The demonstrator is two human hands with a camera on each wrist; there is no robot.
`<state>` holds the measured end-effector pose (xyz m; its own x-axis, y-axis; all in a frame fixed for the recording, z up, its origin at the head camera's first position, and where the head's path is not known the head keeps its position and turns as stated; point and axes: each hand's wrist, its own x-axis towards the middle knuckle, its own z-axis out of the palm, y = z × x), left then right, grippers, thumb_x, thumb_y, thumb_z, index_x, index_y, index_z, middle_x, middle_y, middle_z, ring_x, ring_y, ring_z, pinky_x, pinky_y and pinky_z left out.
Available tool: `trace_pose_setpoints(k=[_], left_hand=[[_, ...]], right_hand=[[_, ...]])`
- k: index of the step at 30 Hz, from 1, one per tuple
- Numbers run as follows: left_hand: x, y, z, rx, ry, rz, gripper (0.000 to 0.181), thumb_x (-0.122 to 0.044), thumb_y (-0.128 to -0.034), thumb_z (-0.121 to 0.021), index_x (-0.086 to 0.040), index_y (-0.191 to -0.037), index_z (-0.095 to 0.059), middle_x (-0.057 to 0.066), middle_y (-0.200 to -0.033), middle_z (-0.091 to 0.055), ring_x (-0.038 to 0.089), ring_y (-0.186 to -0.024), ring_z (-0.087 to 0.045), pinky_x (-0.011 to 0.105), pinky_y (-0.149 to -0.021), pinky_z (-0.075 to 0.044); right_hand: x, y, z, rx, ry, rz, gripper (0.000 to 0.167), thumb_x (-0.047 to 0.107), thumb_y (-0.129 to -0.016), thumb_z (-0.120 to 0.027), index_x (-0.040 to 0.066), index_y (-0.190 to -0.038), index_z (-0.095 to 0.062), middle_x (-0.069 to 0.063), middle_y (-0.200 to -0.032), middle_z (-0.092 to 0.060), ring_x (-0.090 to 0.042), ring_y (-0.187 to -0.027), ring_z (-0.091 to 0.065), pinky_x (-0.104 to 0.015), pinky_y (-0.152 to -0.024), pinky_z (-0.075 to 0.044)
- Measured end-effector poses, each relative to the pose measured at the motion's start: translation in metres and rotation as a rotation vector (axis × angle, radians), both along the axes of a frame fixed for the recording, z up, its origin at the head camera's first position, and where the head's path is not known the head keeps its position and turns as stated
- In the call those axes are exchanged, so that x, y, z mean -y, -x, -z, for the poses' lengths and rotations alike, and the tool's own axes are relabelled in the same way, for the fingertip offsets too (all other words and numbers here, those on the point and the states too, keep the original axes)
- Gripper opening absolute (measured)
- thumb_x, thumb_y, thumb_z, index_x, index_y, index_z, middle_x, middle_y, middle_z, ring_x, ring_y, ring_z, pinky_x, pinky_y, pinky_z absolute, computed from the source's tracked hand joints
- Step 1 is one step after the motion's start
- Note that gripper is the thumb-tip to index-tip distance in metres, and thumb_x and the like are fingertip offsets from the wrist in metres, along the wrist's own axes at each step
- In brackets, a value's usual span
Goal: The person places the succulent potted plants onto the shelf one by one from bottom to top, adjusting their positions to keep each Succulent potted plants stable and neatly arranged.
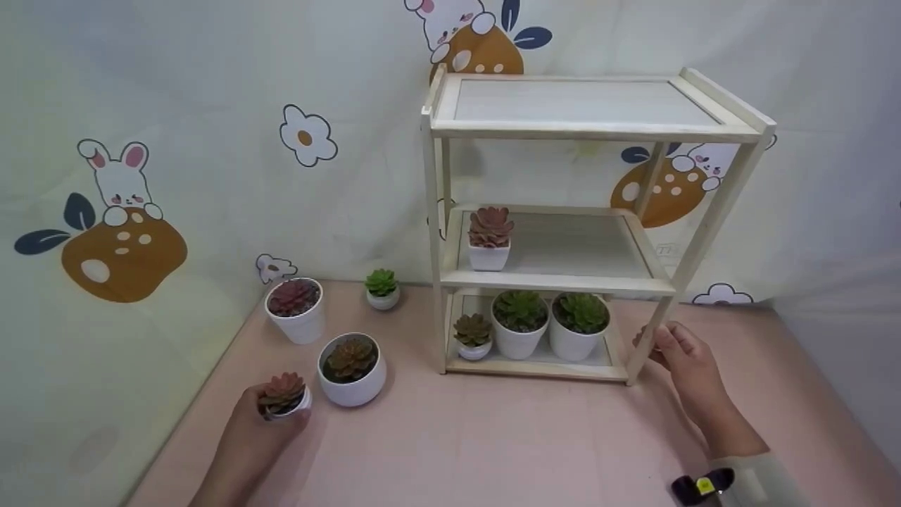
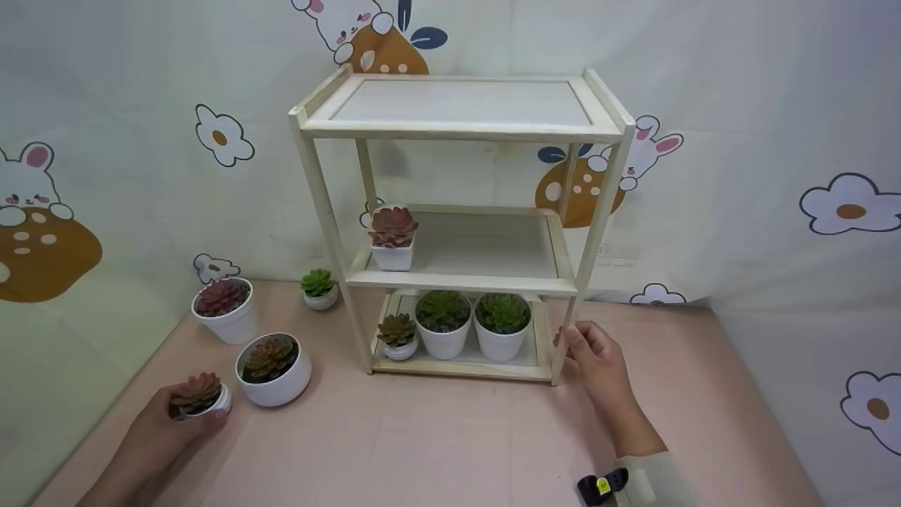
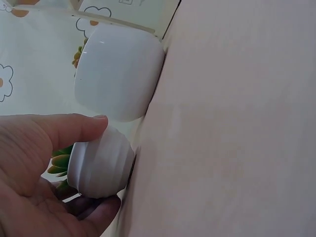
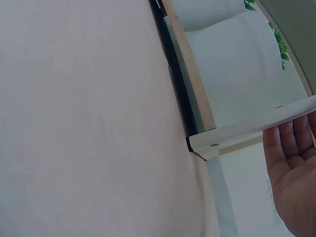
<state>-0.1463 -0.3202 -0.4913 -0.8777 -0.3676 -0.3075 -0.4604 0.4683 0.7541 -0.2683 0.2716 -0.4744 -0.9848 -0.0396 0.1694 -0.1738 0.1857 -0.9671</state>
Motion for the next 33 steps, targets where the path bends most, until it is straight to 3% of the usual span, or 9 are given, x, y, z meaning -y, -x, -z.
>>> trace_pose_setpoints(k=[6, 11, 19, 33], left_hand=[[-0.006, -0.002, -0.005, 0.002, -0.019, -0.04, 0.1, -0.039, -0.0889, -0.081, 0.006, -0.156, -0.023, 0.032, -0.161, -0.03, 0.048, -0.152, -0.027, 0.067, -0.126, -0.019], [-0.01, -0.005, -0.008, -0.056, -0.013, -0.035, 0.098, -0.041, -0.0888, -0.08, 0.006, -0.155, -0.026, 0.031, -0.16, -0.035, 0.045, -0.152, -0.03, 0.064, -0.126, -0.021], [-0.017, -0.006, -0.014, -0.105, -0.023, -0.048, 0.096, -0.038, -0.09, -0.08, 0.006, -0.155, -0.026, 0.03, -0.161, -0.033, 0.045, -0.153, -0.028, 0.062, -0.128, -0.02], [-0.031, -0.01, -0.027, -0.176, -0.089, -0.105, 0.096, -0.031, -0.0906, -0.081, 0.003, -0.158, -0.023, 0.027, -0.165, -0.028, 0.043, -0.152, -0.029, 0.058, -0.128, -0.025]], right_hand=[[-0.001, 0.0, 0.001, 0.007, -0.016, -0.003, 0.049, 0.038, -0.111, -0.048, -0.008, -0.122, -0.058, 0.005, -0.106, -0.072, -0.002, -0.104, -0.069, -0.018, -0.094, -0.057], [-0.001, 0.0, 0.0, 0.019, -0.03, 0.0, 0.047, 0.039, -0.11, -0.047, -0.005, -0.122, -0.06, 0.002, -0.109, -0.072, -0.003, -0.105, -0.069, -0.018, -0.094, -0.057], [-0.001, 0.0, -0.001, 0.042, -0.046, -0.005, 0.042, 0.041, -0.11, -0.047, 0.003, -0.122, -0.061, 0.008, -0.109, -0.07, -0.002, -0.107, -0.067, -0.017, -0.096, -0.056], [-0.001, 0.0, -0.001, 0.05, -0.053, 0.01, 0.048, 0.042, -0.11, -0.047, -0.003, -0.125, -0.059, 0.002, -0.113, -0.071, -0.002, -0.107, -0.067, -0.016, -0.096, -0.056]])
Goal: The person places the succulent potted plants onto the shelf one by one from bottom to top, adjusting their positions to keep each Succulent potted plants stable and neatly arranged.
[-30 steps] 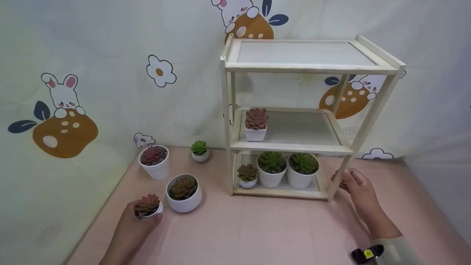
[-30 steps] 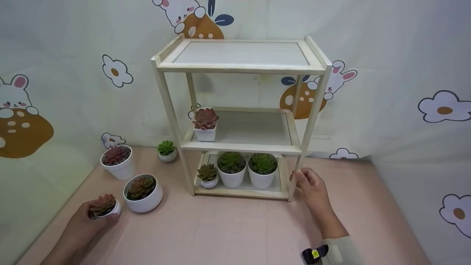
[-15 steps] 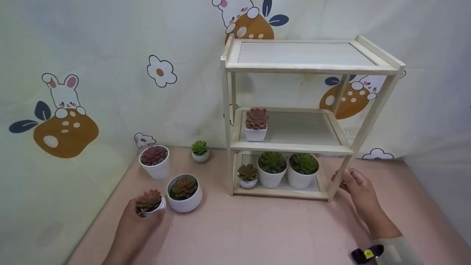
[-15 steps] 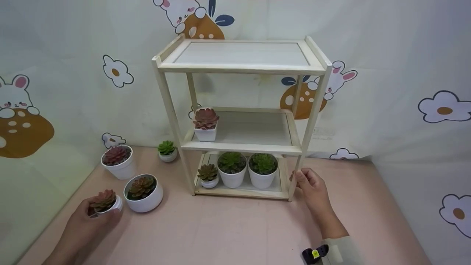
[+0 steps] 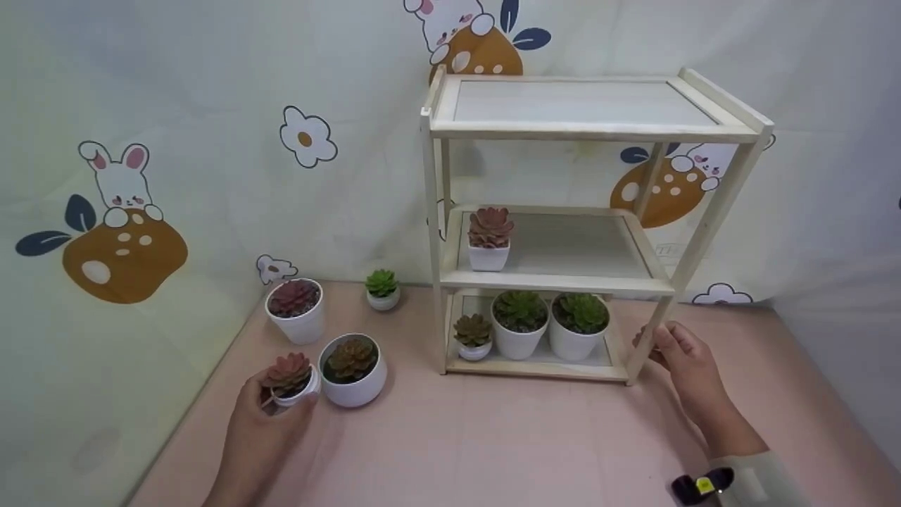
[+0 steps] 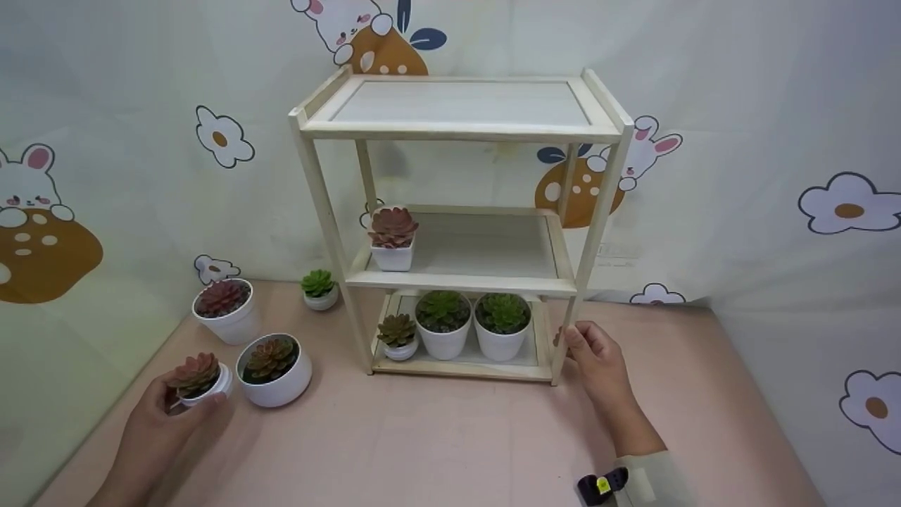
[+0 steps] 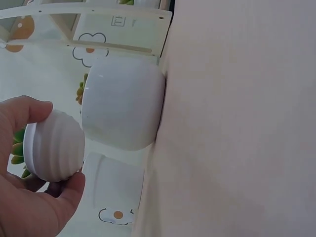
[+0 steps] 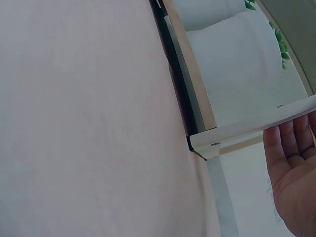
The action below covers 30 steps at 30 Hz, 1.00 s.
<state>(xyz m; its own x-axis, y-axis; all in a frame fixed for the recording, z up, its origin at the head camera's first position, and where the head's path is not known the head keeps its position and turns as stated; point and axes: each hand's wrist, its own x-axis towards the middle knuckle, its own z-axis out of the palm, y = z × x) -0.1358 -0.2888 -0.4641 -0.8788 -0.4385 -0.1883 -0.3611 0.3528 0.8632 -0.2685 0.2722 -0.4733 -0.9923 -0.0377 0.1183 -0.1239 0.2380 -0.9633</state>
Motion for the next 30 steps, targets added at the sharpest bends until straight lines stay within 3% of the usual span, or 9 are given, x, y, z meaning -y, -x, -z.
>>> trace_pose_setpoints(k=[3, 10, 15, 18, 25, 30], left_hand=[[-0.004, -0.001, -0.002, -0.029, -0.016, -0.001, 0.094, -0.029, -0.0912, -0.081, 0.004, -0.158, -0.023, 0.027, -0.165, -0.029, 0.043, -0.151, -0.031, 0.057, -0.128, -0.026], [-0.018, -0.006, -0.002, -0.183, -0.061, 0.016, 0.085, -0.02, -0.0915, -0.08, 0.006, -0.154, -0.029, 0.027, -0.158, -0.038, 0.041, -0.147, -0.038, 0.054, -0.127, -0.029], [-0.033, -0.005, -0.007, -0.276, -0.117, 0.012, 0.081, -0.013, -0.0899, -0.081, 0.007, -0.152, -0.032, 0.024, -0.156, -0.042, 0.035, -0.147, -0.039, 0.049, -0.127, -0.029], [-0.043, -0.003, -0.012, -0.3, -0.134, 0.035, 0.08, -0.009, -0.0892, -0.081, 0.006, -0.151, -0.032, 0.023, -0.157, -0.041, 0.035, -0.148, -0.038, 0.05, -0.128, -0.028], [-0.066, 0.003, -0.023, -0.269, -0.087, 0.105, 0.077, -0.017, -0.0882, -0.083, 0.0, -0.148, -0.038, 0.018, -0.157, -0.043, 0.036, -0.151, -0.037, 0.052, -0.128, -0.03], [-0.089, 0.009, -0.033, -0.34, -0.103, 0.15, 0.072, -0.013, -0.0866, -0.085, -0.001, -0.144, -0.043, 0.018, -0.156, -0.045, 0.035, -0.151, -0.041, 0.051, -0.126, -0.034]], right_hand=[[0.0, -0.001, 0.0, -0.01, -0.016, 0.006, 0.048, 0.042, -0.11, -0.046, -0.002, -0.124, -0.06, 0.004, -0.11, -0.07, -0.002, -0.106, -0.067, -0.016, -0.095, -0.056], [-0.001, 0.0, 0.0, -0.006, -0.02, 0.005, 0.048, 0.043, -0.11, -0.046, -0.001, -0.125, -0.06, 0.007, -0.109, -0.07, -0.001, -0.107, -0.067, -0.014, -0.095, -0.055], [0.0, 0.0, 0.002, -0.003, 0.008, 0.002, 0.051, 0.041, -0.11, -0.048, -0.007, -0.125, -0.057, 0.002, -0.112, -0.071, -0.002, -0.106, -0.068, -0.015, -0.094, -0.056], [0.001, 0.001, 0.002, -0.003, 0.025, 0.006, 0.05, 0.04, -0.11, -0.049, -0.007, -0.124, -0.058, 0.002, -0.11, -0.071, -0.003, -0.105, -0.069, -0.017, -0.094, -0.056], [0.0, 0.003, 0.003, 0.009, 0.025, 0.005, 0.05, 0.041, -0.11, -0.049, -0.006, -0.124, -0.059, 0.004, -0.11, -0.07, -0.004, -0.107, -0.067, -0.017, -0.095, -0.056], [0.0, 0.002, 0.002, 0.022, 0.02, 0.002, 0.05, 0.043, -0.11, -0.047, -0.003, -0.124, -0.059, 0.009, -0.109, -0.07, -0.002, -0.109, -0.067, -0.015, -0.097, -0.055]])
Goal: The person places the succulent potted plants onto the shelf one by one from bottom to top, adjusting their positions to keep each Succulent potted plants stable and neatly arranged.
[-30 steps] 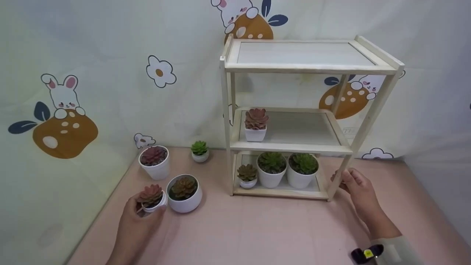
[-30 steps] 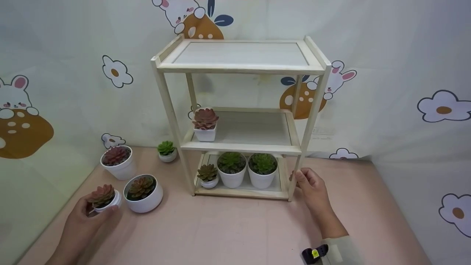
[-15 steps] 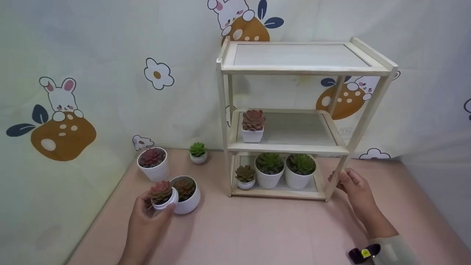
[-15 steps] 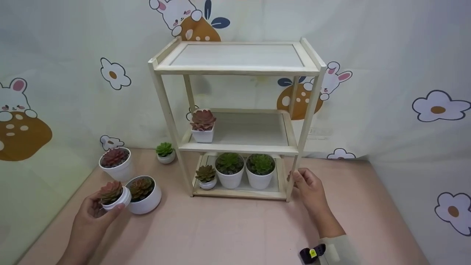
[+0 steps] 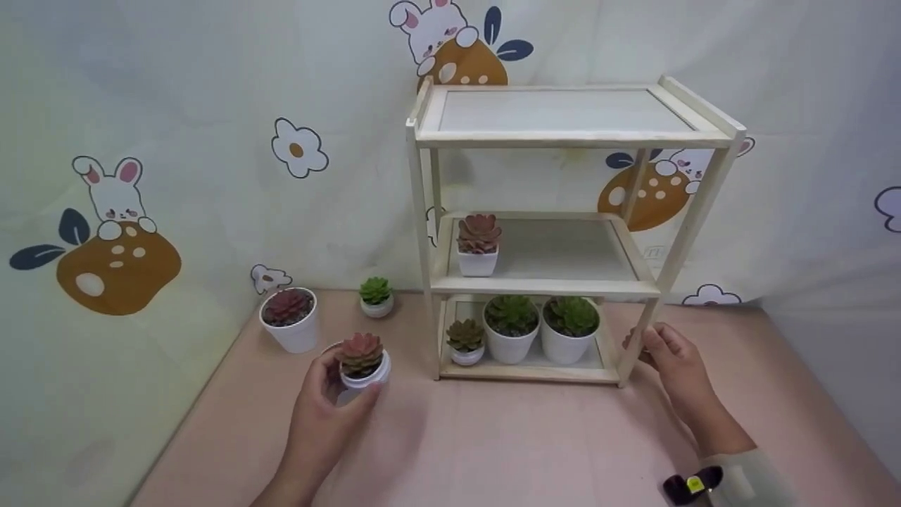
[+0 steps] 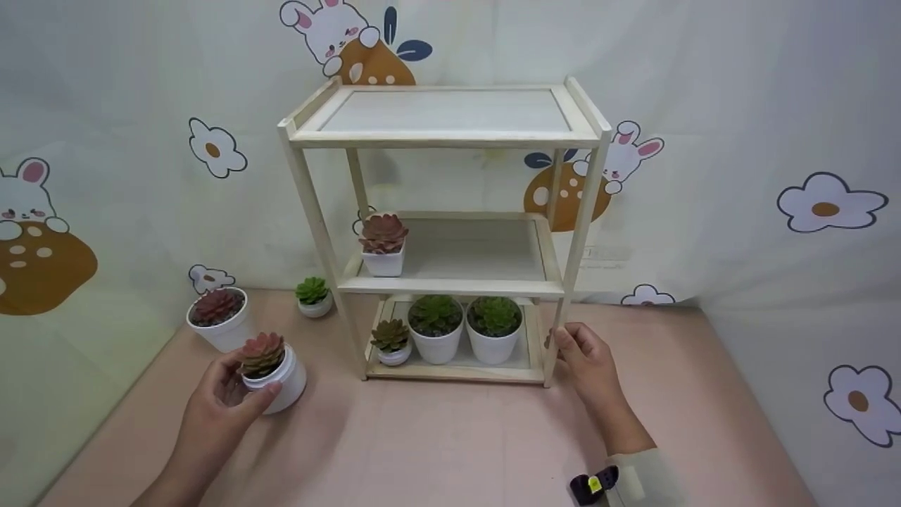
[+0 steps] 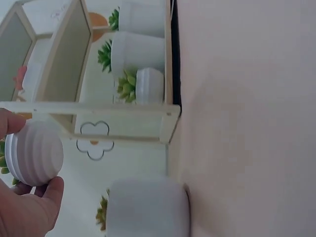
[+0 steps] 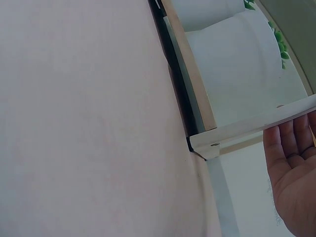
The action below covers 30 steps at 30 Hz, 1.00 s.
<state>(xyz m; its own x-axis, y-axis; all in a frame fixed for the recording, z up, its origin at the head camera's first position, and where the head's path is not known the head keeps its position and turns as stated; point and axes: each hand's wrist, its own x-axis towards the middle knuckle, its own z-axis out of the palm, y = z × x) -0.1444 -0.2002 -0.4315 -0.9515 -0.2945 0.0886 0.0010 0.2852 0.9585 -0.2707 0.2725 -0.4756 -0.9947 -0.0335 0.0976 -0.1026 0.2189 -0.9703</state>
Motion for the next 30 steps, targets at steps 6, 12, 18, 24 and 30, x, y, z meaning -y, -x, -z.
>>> trace_pose_setpoints(k=[6, 12, 18, 24, 30], left_hand=[[-0.026, 0.007, -0.009, -0.047, -0.045, 0.063, 0.069, -0.013, -0.0861, -0.085, 0.003, -0.139, -0.044, 0.024, -0.15, -0.048, 0.037, -0.15, -0.041, 0.052, -0.124, -0.035], [-0.047, 0.014, -0.01, -0.078, -0.061, 0.122, 0.069, -0.014, -0.0862, -0.085, 0.001, -0.141, -0.046, 0.02, -0.148, -0.05, 0.034, -0.147, -0.045, 0.049, -0.124, -0.037], [-0.065, 0.02, -0.013, -0.119, -0.055, 0.161, 0.068, -0.016, -0.0861, -0.085, 0.002, -0.141, -0.049, 0.02, -0.144, -0.054, 0.032, -0.141, -0.052, 0.046, -0.12, -0.044], [-0.082, 0.029, -0.018, -0.156, -0.042, 0.194, 0.069, -0.019, -0.0863, -0.085, 0.0, -0.143, -0.05, 0.018, -0.143, -0.056, 0.03, -0.139, -0.054, 0.044, -0.119, -0.045], [-0.101, 0.035, -0.026, -0.175, -0.034, 0.201, 0.069, -0.02, -0.0859, -0.085, -0.006, -0.144, -0.05, 0.013, -0.142, -0.057, 0.026, -0.136, -0.056, 0.041, -0.117, -0.047]], right_hand=[[0.0, -0.001, -0.001, 0.007, -0.004, -0.005, 0.048, 0.046, -0.109, -0.047, 0.003, -0.125, -0.061, 0.009, -0.112, -0.071, -0.002, -0.11, -0.068, -0.015, -0.097, -0.054], [0.001, -0.002, 0.0, -0.01, 0.009, -0.008, 0.048, 0.044, -0.109, -0.048, 0.0, -0.124, -0.06, 0.005, -0.111, -0.07, -0.002, -0.107, -0.068, -0.016, -0.096, -0.056], [0.002, -0.001, 0.0, -0.02, 0.019, -0.001, 0.046, 0.042, -0.109, -0.049, -0.001, -0.122, -0.061, -0.004, -0.114, -0.07, -0.003, -0.106, -0.069, -0.018, -0.096, -0.057], [0.001, -0.001, 0.0, -0.01, 0.005, -0.01, 0.05, 0.044, -0.109, -0.048, -0.002, -0.125, -0.06, -0.003, -0.116, -0.071, -0.003, -0.108, -0.068, -0.018, -0.097, -0.056], [0.0, 0.0, 0.0, -0.014, 0.02, -0.003, 0.054, 0.042, -0.109, -0.049, -0.009, -0.126, -0.056, 0.001, -0.111, -0.072, -0.003, -0.106, -0.069, -0.018, -0.095, -0.057]])
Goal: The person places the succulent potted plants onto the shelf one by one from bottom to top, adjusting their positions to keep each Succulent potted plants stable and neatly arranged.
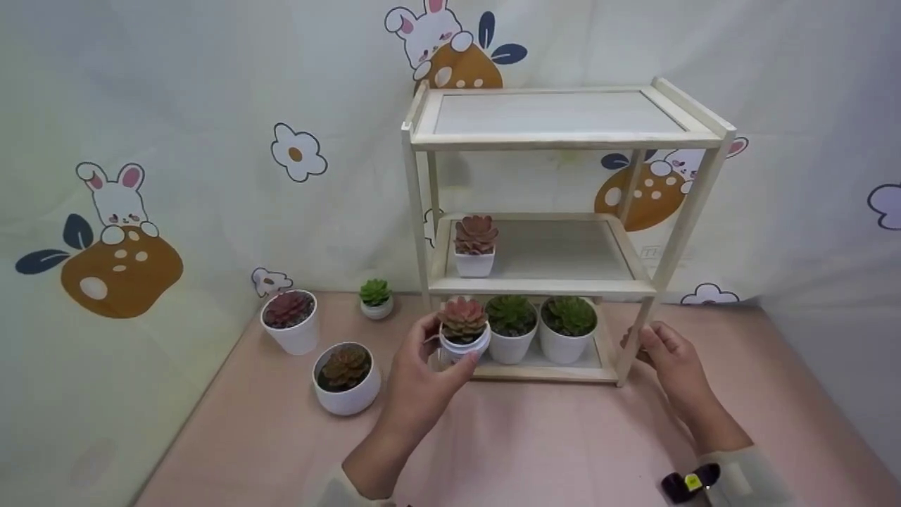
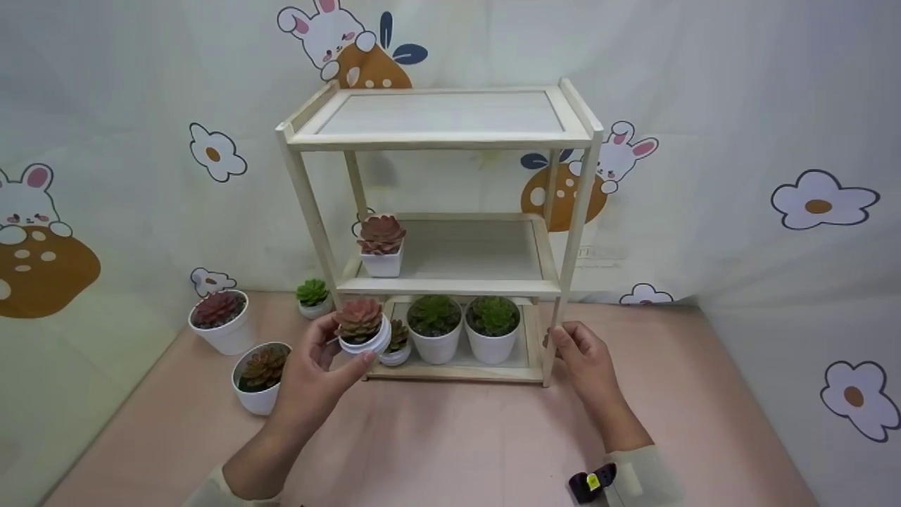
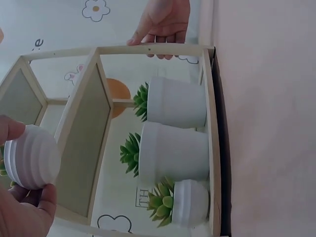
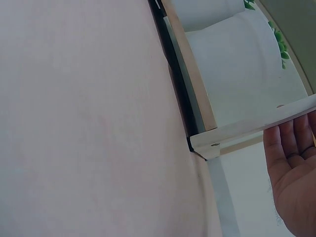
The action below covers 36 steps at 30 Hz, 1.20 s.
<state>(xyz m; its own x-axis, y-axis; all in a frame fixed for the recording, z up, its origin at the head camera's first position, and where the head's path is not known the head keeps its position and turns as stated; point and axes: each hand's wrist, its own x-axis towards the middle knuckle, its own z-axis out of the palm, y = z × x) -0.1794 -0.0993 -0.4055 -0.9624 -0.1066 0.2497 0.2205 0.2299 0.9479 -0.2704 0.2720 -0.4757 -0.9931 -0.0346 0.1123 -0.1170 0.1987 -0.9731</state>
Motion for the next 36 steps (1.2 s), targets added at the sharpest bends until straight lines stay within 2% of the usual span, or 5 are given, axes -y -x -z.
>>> trace_pose_setpoints(k=[5, 13, 23, 29, 36], left_hand=[[-0.016, 0.005, -0.006, -0.05, -0.006, 0.018, 0.07, -0.02, -0.0863, -0.085, -0.006, -0.145, -0.051, 0.012, -0.143, -0.059, 0.026, -0.133, -0.059, 0.044, -0.115, -0.049], [-0.038, 0.013, -0.021, -0.072, -0.012, 0.024, 0.066, -0.022, -0.0877, -0.084, -0.011, -0.144, -0.051, 0.008, -0.142, -0.059, 0.023, -0.131, -0.06, 0.044, -0.113, -0.051], [-0.061, 0.022, -0.031, -0.107, 0.007, -0.025, 0.067, -0.022, -0.0871, -0.084, -0.012, -0.144, -0.05, 0.005, -0.139, -0.055, 0.019, -0.131, -0.055, 0.041, -0.113, -0.051], [-0.067, 0.026, -0.034, -0.118, 0.026, -0.057, 0.064, -0.024, -0.0878, -0.084, -0.011, -0.142, -0.052, 0.004, -0.134, -0.056, 0.017, -0.126, -0.056, 0.037, -0.109, -0.053], [-0.074, 0.028, -0.038, -0.097, 0.05, -0.092, 0.066, -0.026, -0.0872, -0.085, -0.012, -0.143, -0.052, 0.003, -0.133, -0.056, 0.018, -0.125, -0.056, 0.039, -0.106, -0.054]], right_hand=[[-0.001, 0.001, 0.001, -0.017, 0.02, -0.007, 0.052, 0.039, -0.11, -0.05, -0.011, -0.124, -0.056, 0.005, -0.105, -0.073, -0.003, -0.104, -0.069, -0.019, -0.095, -0.057], [0.001, 0.001, 0.0, -0.019, 0.009, 0.011, 0.048, 0.037, -0.11, -0.05, -0.009, -0.121, -0.058, 0.007, -0.106, -0.072, -0.003, -0.104, -0.069, -0.019, -0.094, -0.058], [0.0, 0.0, -0.001, 0.011, -0.025, 0.003, 0.055, 0.044, -0.109, -0.049, -0.007, -0.128, -0.056, 0.007, -0.11, -0.072, -0.001, -0.107, -0.068, -0.016, -0.095, -0.056], [0.001, 0.0, -0.001, -0.002, -0.014, 0.007, 0.055, 0.042, -0.11, -0.048, -0.01, -0.127, -0.055, 0.005, -0.109, -0.072, -0.002, -0.106, -0.068, -0.016, -0.094, -0.056], [0.001, 0.0, 0.0, -0.007, 0.0, 0.006, 0.053, 0.041, -0.11, -0.049, -0.009, -0.125, -0.056, 0.007, -0.107, -0.073, -0.003, -0.105, -0.069, -0.017, -0.094, -0.057]])
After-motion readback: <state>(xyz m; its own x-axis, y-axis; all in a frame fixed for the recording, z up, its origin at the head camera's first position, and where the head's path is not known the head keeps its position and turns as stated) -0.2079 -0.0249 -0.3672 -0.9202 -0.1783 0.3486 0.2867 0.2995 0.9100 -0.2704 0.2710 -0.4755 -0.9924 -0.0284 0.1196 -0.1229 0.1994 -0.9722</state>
